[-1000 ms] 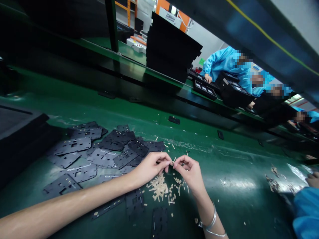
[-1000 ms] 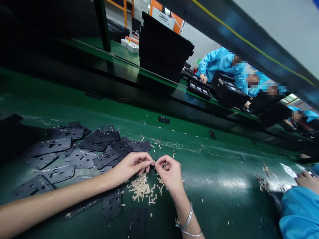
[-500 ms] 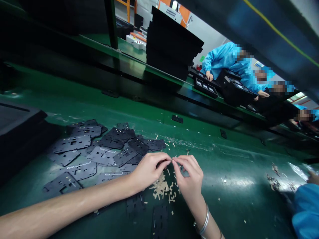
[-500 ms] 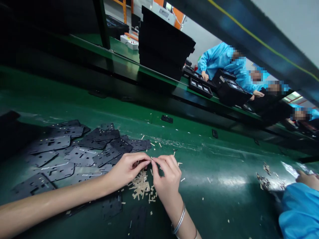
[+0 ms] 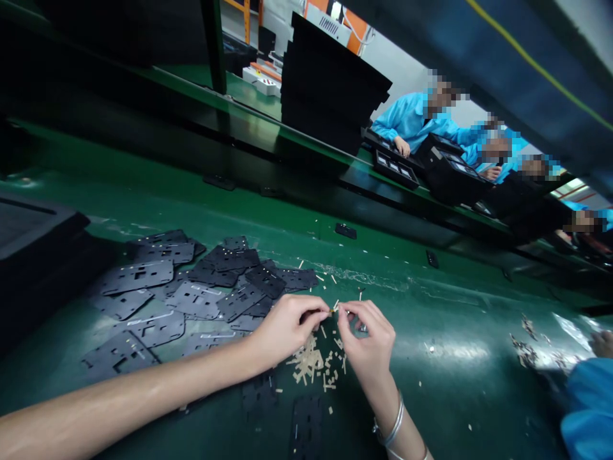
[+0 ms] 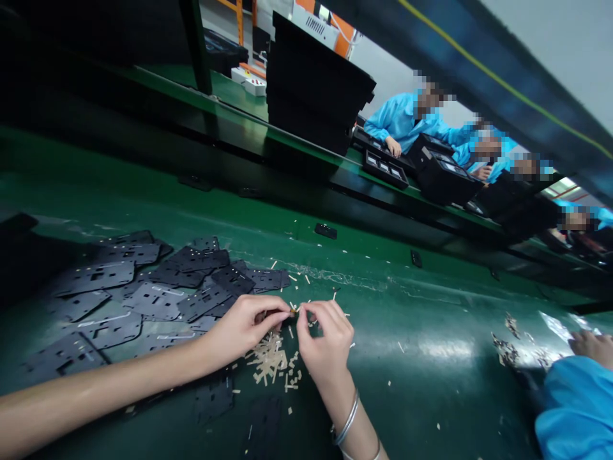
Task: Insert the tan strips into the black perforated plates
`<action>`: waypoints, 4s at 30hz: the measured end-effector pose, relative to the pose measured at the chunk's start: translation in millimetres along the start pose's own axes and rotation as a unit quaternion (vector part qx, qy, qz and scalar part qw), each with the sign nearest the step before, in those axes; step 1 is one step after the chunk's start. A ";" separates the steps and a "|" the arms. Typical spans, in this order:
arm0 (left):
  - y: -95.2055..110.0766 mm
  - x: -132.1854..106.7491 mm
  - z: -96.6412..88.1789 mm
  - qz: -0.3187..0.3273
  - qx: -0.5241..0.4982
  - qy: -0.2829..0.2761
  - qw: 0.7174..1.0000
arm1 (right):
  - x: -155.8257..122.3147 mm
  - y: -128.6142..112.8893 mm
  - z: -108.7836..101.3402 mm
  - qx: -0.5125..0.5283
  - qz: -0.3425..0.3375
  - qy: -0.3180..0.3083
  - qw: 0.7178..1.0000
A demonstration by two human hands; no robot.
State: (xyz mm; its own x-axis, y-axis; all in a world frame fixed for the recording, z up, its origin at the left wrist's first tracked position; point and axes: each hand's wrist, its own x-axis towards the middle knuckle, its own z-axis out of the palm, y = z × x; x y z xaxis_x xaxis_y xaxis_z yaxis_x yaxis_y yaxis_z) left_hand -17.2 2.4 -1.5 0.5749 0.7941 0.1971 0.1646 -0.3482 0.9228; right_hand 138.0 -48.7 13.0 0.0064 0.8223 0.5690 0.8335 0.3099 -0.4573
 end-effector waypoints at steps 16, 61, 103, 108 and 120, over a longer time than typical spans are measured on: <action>-1.5 -1.8 2.2 -0.013 0.007 0.017 1.000 | -6.3 -7.0 9.7 -0.057 -0.123 -0.006 0.991; -55.1 155.9 -76.2 -0.106 0.309 0.130 0.936 | 3.9 8.7 -15.7 0.031 0.085 -0.071 0.993; 32.1 -7.2 28.9 -0.152 -0.365 -0.011 0.918 | -5.7 -17.8 -21.8 0.241 0.270 0.049 0.931; 34.2 -10.0 28.1 -0.152 -0.354 -0.020 0.922 | -9.3 -22.0 -21.8 0.168 0.220 0.041 0.960; 36.2 -8.8 22.4 -0.131 -0.321 -0.044 0.937 | -7.4 -22.7 -22.8 0.150 0.206 0.024 0.967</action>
State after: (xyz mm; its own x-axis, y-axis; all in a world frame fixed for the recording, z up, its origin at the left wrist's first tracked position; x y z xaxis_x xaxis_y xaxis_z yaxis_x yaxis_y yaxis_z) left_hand 1.7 -28.3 22.7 0.6509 0.7564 -0.0655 -0.1910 0.2466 0.9501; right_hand 131.6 -72.6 34.7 0.3355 0.8848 0.3234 0.5576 0.0901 -0.8252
